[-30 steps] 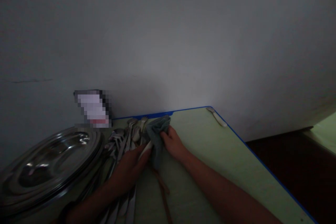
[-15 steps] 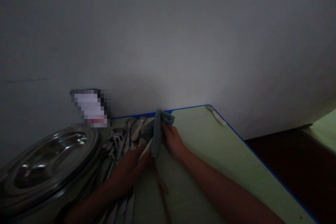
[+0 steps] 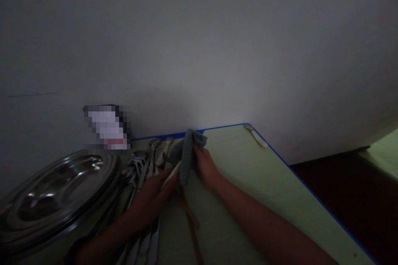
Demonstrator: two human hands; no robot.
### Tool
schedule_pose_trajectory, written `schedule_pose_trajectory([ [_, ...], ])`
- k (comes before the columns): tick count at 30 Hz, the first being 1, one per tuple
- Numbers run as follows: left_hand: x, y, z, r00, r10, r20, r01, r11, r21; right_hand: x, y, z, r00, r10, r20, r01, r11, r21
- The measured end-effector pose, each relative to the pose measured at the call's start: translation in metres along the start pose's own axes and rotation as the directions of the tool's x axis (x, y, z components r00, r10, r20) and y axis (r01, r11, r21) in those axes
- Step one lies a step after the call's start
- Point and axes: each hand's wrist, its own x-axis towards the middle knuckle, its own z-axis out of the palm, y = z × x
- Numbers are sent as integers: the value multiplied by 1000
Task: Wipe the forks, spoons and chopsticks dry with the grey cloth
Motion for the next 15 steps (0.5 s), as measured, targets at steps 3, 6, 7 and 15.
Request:
schedule_pose_trajectory([
  [3, 0, -3, 1, 997, -18, -71, 13, 998, -66, -2, -7, -3, 982, 175, -64, -166, 978, 128],
  [6, 1, -8, 3, 987, -65, -146, 40, 985, -169, -5, -15, -4, 960, 277, 46, -280, 927, 251],
  [7, 1, -9, 4, 985, -71, -155, 40, 981, -192, -6, -17, -3, 952, 292, 85, -304, 908, 287],
  [15, 0, -10, 3, 982, -21, -187, -7, 988, -151, -10, -24, 2, 941, 333, 63, -327, 847, 418],
])
